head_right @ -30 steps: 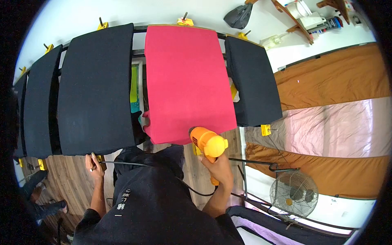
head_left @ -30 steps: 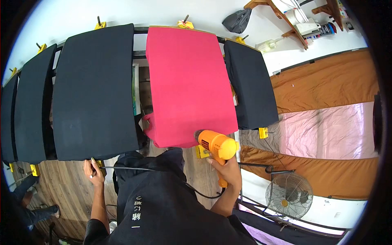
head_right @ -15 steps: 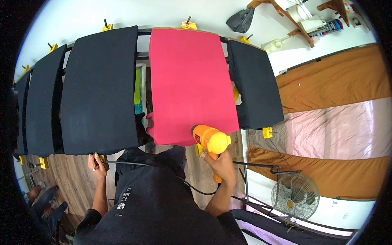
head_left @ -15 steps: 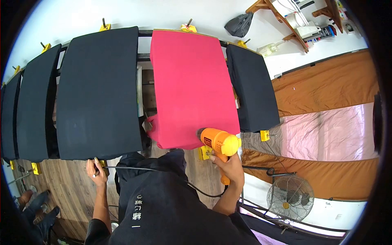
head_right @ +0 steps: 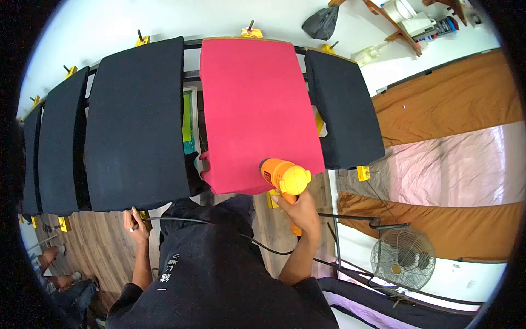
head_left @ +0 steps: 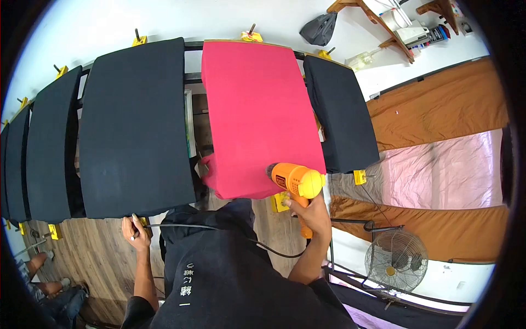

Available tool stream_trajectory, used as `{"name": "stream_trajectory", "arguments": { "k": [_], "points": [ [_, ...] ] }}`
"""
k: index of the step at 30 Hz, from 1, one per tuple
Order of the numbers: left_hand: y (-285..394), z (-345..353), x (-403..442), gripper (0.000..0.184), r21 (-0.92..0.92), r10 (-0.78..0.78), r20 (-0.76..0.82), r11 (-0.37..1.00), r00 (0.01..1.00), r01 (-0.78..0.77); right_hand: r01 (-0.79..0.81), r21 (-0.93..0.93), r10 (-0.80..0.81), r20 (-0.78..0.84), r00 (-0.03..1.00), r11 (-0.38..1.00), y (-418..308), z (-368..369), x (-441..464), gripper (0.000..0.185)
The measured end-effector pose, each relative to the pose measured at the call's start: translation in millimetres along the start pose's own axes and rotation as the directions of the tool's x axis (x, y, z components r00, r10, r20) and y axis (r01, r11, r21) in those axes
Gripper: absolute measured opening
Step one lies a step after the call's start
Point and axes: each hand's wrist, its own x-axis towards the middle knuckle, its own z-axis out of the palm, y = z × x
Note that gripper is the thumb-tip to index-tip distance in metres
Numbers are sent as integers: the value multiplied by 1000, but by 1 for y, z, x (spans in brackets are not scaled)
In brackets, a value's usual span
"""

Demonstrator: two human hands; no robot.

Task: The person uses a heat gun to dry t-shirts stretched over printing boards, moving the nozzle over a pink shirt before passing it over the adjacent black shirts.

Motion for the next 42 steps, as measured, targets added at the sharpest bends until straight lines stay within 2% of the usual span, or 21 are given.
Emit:
{"name": "stream_trajectory", "arguments": {
  "k": [4, 8, 11, 14, 18, 21, 22, 25, 28, 31, 34, 38, 41, 42],
  "points": [
    [-7, 3, -1, 32, 24, 42, -25, 999, 999, -41, 24, -1, -24, -51, 998, 1000, 1, 3, 6, 44],
    [-6, 1, -3, 29, 13, -56, 11, 998, 998, 55, 26, 5, -26, 4, 1000, 1000, 3, 2, 10, 45],
    [-3, 1, 0, 30, 4, -38, 16, 999, 999, 38, 130, -147, -139, -59, 988, 981, 18, 3, 15, 44],
    [-4, 1, -1, 30, 5, -27, 20, 1000, 999, 27, 107, -25, -108, -10, 994, 994, 17, -1, 14, 43],
    [2, 0, 0, 29, -7, -52, 16, 999, 999, 52, 104, -63, -107, -38, 994, 993, 13, 2, 17, 45],
    [0, 1, 0, 29, 0, -28, 6, 1000, 1000, 28, 20, 109, -23, 23, 999, 994, 2, 1, 19, 47],
    [1, 0, 0, 29, 7, -31, 10, 999, 999, 31, -11, 138, 7, 27, 1000, 990, -7, 2, 18, 43],
    [1, -2, -1, 29, 14, -35, 13, 999, 999, 35, 65, 9, -65, -37, 997, 998, -3, 7, 23, 41],
    [2, 1, 0, 28, 6, -43, 6, 999, 999, 43, 28, 91, -33, 57, 998, 995, -11, 4, 24, 43],
    [-1, 0, -2, 27, 15, -55, 2, 998, 998, 55, 25, 44, -25, -11, 1000, 999, -8, 7, 29, 41],
    [-2, 1, -2, 25, 8, -47, -3, 999, 999, 47, 63, 12, -63, 3, 998, 998, -5, 5, 34, 39],
    [-1, 2, -3, 24, -3, -69, -25, 998, 997, 69, -33, 135, 32, 12, 999, 990, -23, 10, 30, 39],
    [-3, 4, -2, 24, 34, 29, -68, 999, 997, -27, 18, 85, -13, -55, 998, 996, -20, 13, 30, 38],
    [1, 2, -2, 25, 49, -52, -43, 997, 998, 54, -8, 118, 10, -21, 1000, 993, -24, 12, 29, 35]
  ]
}}
